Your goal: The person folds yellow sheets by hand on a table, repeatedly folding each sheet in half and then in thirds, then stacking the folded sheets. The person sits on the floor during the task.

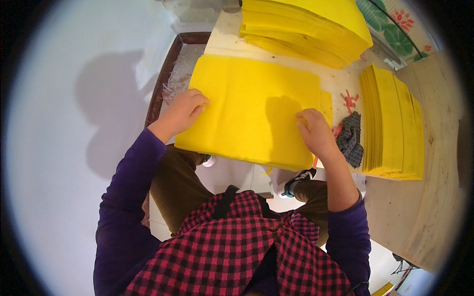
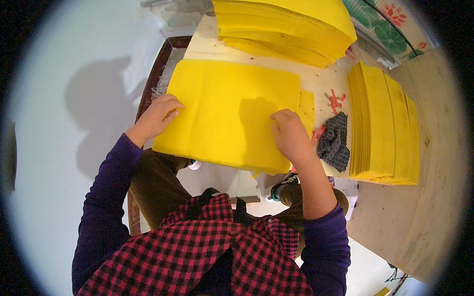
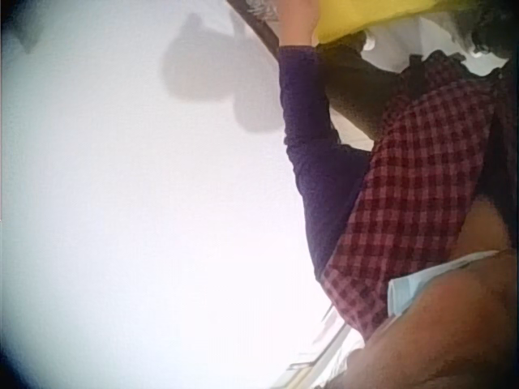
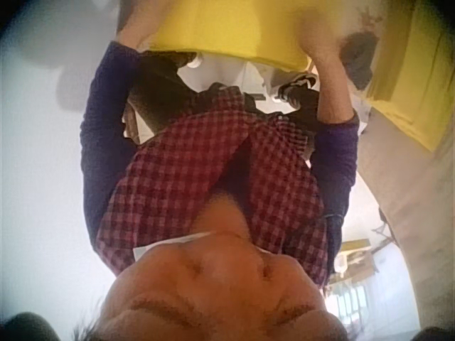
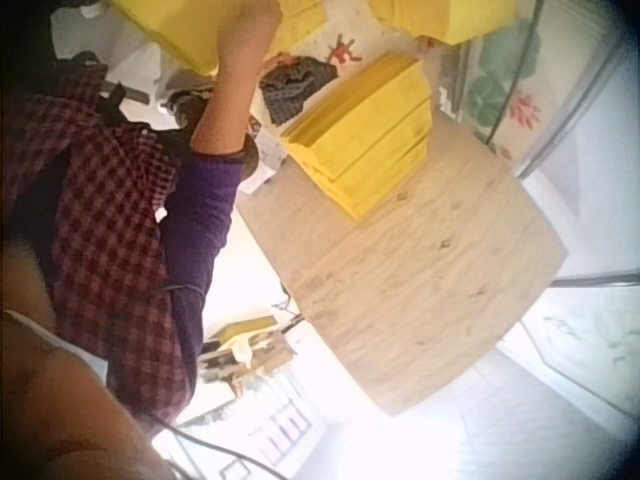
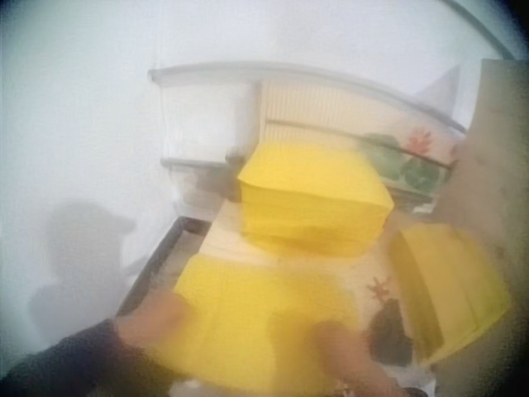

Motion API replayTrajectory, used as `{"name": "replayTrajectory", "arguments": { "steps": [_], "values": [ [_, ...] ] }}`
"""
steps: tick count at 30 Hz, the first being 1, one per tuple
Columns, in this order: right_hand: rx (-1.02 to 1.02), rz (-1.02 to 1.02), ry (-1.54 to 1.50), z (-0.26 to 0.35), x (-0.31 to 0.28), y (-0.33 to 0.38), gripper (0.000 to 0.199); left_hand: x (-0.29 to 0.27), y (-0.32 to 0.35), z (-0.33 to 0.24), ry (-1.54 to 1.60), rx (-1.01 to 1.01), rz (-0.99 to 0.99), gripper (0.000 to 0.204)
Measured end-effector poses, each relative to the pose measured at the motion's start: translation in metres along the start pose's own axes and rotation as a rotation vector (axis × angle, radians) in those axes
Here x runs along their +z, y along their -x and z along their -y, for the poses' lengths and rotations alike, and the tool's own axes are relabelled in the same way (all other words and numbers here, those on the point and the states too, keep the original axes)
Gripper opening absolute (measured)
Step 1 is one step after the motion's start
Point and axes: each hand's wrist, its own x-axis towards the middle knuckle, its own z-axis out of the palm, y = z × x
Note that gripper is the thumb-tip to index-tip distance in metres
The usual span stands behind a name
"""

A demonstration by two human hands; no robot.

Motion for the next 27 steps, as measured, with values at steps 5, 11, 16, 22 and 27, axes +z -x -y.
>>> {"name": "replayTrajectory", "arguments": {
  "steps": [5, 11, 16, 22, 27],
  "values": [
    [0.024, -0.063, 0.031, -0.008, 0.011, -0.023, 0.019, 0.009, -0.019, 0.012, -0.016, 0.028, -0.155, 0.028],
    [0.013, -0.054, 0.058, -0.006, -0.003, -0.008, 0.023, -0.003, -0.019, 0.003, -0.057, -0.014, -0.102, 0.026],
    [-0.073, 0.073, 0.073, -0.001, 0.008, 0.007, 0.024, 0.003, 0.0, -0.006, 0.01, 0.011, -0.033, 0.023],
    [0.09, -0.057, 0.083, -0.01, 0.008, -0.03, 0.023, -0.006, -0.03, 0.004, -0.04, 0.014, -0.083, 0.023],
    [0.019, 0.021, 0.055, -0.009, 0.004, 0.0, 0.023, -0.003, 0.007, -0.015, -0.008, -0.018, 0.037, 0.024]
  ]
}}
